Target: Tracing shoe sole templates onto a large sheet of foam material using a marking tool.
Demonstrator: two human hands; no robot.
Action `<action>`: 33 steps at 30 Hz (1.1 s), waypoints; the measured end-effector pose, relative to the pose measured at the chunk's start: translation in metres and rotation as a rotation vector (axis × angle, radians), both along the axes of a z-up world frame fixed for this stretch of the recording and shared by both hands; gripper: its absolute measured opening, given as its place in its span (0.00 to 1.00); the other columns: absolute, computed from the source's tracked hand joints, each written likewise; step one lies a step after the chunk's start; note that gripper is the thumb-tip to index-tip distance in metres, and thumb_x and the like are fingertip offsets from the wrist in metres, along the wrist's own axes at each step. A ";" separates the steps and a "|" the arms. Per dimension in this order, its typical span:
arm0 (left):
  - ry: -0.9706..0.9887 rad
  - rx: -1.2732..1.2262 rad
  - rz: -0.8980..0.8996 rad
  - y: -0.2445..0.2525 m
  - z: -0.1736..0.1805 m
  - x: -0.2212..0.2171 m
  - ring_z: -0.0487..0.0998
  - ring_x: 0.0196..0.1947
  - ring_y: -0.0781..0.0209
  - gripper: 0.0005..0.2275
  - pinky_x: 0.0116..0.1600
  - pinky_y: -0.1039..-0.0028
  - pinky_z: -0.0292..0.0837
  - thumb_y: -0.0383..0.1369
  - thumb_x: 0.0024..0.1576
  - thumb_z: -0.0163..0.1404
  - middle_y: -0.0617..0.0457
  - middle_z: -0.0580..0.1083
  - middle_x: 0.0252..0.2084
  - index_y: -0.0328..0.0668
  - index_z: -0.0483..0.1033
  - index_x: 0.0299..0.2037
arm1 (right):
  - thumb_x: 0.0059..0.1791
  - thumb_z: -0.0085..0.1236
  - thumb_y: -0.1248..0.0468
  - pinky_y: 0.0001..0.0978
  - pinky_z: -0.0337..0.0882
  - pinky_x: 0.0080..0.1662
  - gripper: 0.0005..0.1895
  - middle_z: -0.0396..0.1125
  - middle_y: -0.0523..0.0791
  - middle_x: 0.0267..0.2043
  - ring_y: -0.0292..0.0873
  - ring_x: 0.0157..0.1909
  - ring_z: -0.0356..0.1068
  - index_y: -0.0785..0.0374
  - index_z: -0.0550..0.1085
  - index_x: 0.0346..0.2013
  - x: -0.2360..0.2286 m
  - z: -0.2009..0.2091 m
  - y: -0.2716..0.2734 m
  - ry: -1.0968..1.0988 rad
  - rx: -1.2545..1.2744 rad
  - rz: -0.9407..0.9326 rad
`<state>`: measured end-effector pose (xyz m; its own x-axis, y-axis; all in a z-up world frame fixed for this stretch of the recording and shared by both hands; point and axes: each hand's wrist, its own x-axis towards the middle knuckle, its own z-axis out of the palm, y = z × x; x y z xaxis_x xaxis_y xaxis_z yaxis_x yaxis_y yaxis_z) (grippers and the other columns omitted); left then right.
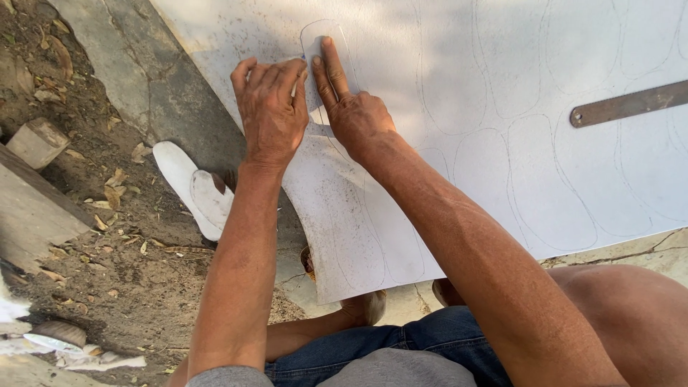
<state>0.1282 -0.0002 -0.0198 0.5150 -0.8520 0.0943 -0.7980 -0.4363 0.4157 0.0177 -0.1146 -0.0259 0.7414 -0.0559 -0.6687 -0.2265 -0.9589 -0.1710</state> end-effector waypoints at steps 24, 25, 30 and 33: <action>0.039 0.168 0.001 0.046 0.027 -0.119 0.76 0.39 0.55 0.07 0.64 0.54 0.59 0.25 0.62 0.51 0.54 0.80 0.41 0.40 0.79 0.48 | 0.51 0.49 0.81 0.38 0.67 0.21 0.54 0.01 0.55 0.72 0.48 0.22 0.68 0.61 0.27 0.80 -0.004 -0.022 -0.002 -0.001 0.096 -0.073; 0.038 0.171 -0.003 0.046 0.026 -0.123 0.76 0.39 0.55 0.07 0.64 0.54 0.59 0.25 0.62 0.51 0.54 0.80 0.41 0.40 0.79 0.48 | 0.51 0.49 0.81 0.38 0.67 0.21 0.54 0.01 0.55 0.72 0.48 0.22 0.68 0.61 0.27 0.80 -0.003 -0.022 -0.002 -0.002 0.098 -0.077; 0.072 0.203 -0.010 0.048 0.025 -0.145 0.76 0.41 0.54 0.14 0.64 0.53 0.59 0.21 0.51 0.56 0.54 0.80 0.42 0.42 0.78 0.48 | 0.51 0.46 0.81 0.38 0.68 0.21 0.53 0.00 0.53 0.72 0.48 0.21 0.68 0.59 0.26 0.80 -0.001 -0.022 -0.004 0.038 0.099 -0.063; 0.067 0.182 0.001 0.045 0.026 -0.150 0.75 0.39 0.53 0.11 0.60 0.56 0.63 0.21 0.55 0.54 0.53 0.79 0.40 0.40 0.78 0.47 | 0.52 0.47 0.82 0.36 0.64 0.21 0.54 0.01 0.52 0.73 0.46 0.18 0.62 0.56 0.25 0.80 -0.001 -0.015 -0.008 0.058 0.080 -0.034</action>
